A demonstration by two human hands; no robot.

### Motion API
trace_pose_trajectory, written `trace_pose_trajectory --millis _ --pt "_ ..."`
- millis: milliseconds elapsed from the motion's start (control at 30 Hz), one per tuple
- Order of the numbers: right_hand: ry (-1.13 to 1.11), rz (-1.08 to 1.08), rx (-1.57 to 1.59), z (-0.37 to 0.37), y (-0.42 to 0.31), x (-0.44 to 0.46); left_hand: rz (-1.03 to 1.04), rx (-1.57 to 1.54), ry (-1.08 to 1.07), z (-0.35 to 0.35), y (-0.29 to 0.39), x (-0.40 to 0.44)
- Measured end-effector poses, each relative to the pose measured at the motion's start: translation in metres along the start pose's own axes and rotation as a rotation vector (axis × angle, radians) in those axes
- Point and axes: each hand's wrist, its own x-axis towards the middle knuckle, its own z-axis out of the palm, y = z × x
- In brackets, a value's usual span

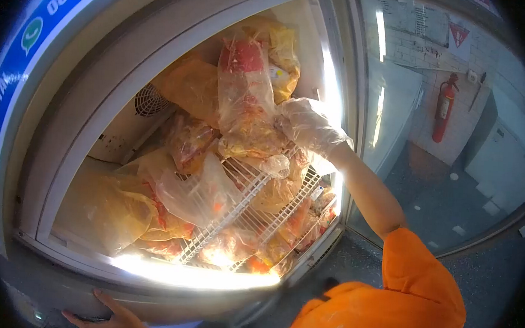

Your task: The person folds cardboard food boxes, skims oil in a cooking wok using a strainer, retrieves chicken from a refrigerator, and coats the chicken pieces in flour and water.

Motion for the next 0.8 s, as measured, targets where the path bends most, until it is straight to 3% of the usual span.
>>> trace_pose_trajectory --millis 33,167,267,333,367,433,533,667,700,767,800 --pt "-0.132 0.136 0.084 -0.004 -0.007 0.000 0.011 0.000 0.011 0.002 -0.003 0.000" --pt "-0.015 0.007 0.061 0.006 -0.005 0.000 0.056 0.074 0.017 -0.001 -0.004 0.001" --pt "-0.107 0.309 0.527 0.001 -0.042 0.007 0.044 0.069 0.042 0.001 -0.009 -0.003" --pt "-0.080 0.113 0.441 0.022 -0.032 0.009 0.049 0.066 0.020 -0.001 -0.017 -0.003" --pt "-0.143 0.177 0.454 0.006 -0.050 0.013 0.041 0.024 0.014 0.001 -0.020 -0.003" --pt "0.156 -0.002 0.084 -0.005 -0.075 0.012 0.065 0.076 0.018 0.001 -0.022 -0.002" --pt "0.215 -0.048 0.421 -0.009 -0.136 0.012 0.026 0.036 -0.009 0.000 -0.022 -0.003" --pt "-0.224 -0.478 0.390 0.017 -0.203 0.010 0.035 0.034 -0.008 -0.001 -0.023 -0.003" --pt "-0.447 -0.233 0.623 0.028 -0.210 0.014 0.039 0.020 -0.009 0.000 -0.023 -0.002" --pt "-0.586 -0.250 0.473 0.037 -0.206 0.019 0.043 0.006 -0.004 0.000 -0.023 -0.001" --pt "-0.550 -0.391 0.276 0.037 -0.195 0.025 0.038 -0.013 -0.011 0.000 -0.023 -0.001"
